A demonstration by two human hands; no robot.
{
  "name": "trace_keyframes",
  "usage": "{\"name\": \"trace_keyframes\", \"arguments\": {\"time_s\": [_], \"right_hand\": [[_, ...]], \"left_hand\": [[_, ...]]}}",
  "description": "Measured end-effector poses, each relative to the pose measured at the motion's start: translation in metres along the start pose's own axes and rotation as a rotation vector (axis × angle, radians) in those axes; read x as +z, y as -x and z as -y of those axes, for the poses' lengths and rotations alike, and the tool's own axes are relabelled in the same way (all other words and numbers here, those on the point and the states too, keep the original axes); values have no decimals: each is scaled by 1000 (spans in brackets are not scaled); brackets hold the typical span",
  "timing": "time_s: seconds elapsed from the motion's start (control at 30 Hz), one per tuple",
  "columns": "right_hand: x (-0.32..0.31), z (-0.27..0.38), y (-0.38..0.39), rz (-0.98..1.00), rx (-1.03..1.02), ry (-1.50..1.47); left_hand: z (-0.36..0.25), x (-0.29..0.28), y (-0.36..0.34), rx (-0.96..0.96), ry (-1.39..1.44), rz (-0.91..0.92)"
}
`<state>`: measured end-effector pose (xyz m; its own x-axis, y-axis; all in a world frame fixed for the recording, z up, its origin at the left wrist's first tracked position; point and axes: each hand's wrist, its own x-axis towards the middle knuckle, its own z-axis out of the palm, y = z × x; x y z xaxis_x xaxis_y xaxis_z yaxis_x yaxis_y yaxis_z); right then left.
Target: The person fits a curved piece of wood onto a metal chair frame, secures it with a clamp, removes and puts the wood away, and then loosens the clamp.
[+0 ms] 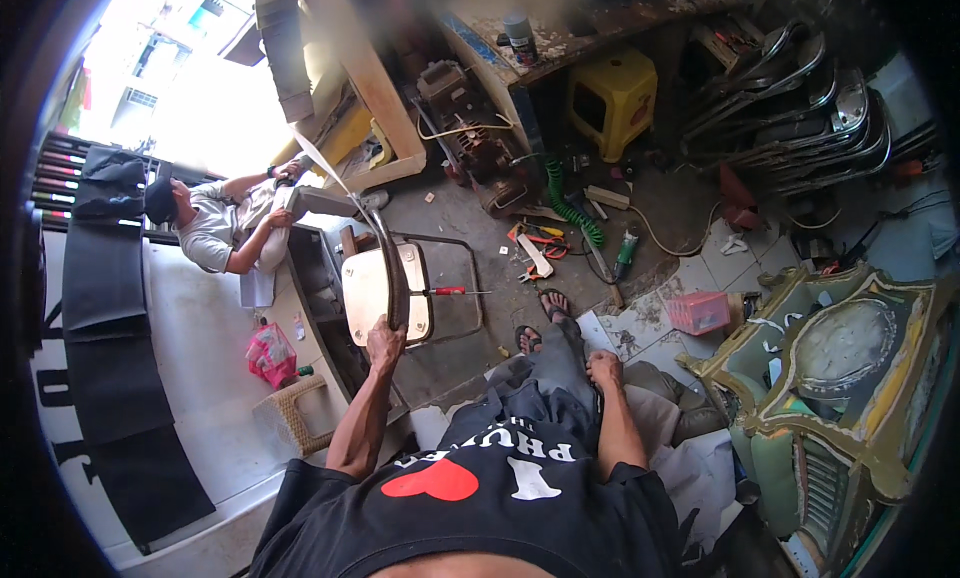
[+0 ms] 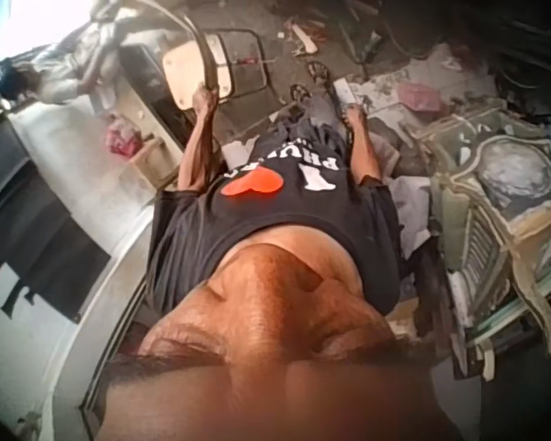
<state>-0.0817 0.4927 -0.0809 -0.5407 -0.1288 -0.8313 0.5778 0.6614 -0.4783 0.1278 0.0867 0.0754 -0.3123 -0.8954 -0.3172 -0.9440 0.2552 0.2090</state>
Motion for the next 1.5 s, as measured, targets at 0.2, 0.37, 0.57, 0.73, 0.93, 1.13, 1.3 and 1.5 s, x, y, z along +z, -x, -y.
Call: {"name": "trace_keyframes", "arguments": {"time_s": [0.2,0.37,0.57,0.73,0.93,1.13,1.3,1.5], "right_hand": [[-3,-61,-60,-78,-215,754],[29,29,-69,76,-170,898],[115,215,-71,91,-467,755],[233,387,23,372,-675,675],[340,429,73,376,-569,582],[372,418,43,127,-681,623],[362,424,56,217,-844,700],[364,418,50,228,-866,644]], "left_hand": [[-4,2,-2,76,117,8],[5,-5,6,83,69,-13],[-2,-2,3,50,64,9],[-3,-11,10,-32,22,1],[-17,-14,13,-53,56,-5],[-16,-6,9,-57,72,-13],[-12,-8,7,-60,73,-33],[-9,-6,9,-45,93,-58]]}}
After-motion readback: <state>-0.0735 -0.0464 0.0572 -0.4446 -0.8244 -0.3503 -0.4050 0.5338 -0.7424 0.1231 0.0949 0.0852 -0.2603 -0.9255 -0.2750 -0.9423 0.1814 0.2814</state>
